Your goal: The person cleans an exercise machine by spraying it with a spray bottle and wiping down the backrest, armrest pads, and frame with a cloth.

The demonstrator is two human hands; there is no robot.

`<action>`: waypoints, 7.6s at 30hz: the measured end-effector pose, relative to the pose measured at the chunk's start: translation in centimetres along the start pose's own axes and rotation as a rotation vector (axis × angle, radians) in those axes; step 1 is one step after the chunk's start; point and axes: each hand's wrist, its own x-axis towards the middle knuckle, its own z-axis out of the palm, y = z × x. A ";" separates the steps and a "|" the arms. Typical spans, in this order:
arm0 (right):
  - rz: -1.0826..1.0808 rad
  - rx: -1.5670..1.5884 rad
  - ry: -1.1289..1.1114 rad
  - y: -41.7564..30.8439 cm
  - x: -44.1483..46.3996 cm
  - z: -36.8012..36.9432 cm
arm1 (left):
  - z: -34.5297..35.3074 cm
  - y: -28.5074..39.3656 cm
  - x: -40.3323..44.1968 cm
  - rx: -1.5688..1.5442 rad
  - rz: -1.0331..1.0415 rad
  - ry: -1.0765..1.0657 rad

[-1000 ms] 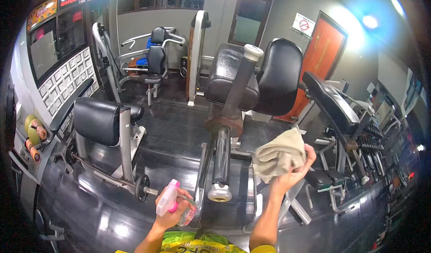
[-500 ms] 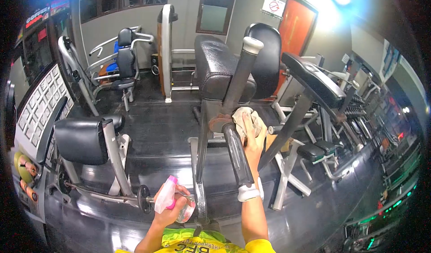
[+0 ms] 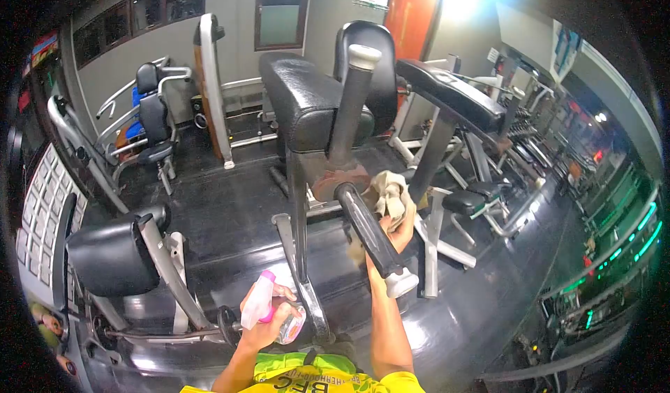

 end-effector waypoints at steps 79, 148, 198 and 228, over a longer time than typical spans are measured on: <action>-0.105 -0.324 -0.144 2.4 -6.2 2.0 | 0.0 -1.3 0.4 -0.128 -0.042 -0.219; 0.642 0.429 -0.866 -5.6 6.1 -6.5 | 1.2 1.1 -3.0 -0.057 -0.097 -0.134; 1.494 0.935 -0.884 -3.7 1.7 -14.0 | 13.1 -0.3 -8.1 0.484 0.299 0.696; 0.511 0.897 -0.147 -3.2 1.3 -11.0 | 13.8 6.0 -5.4 0.212 0.298 0.394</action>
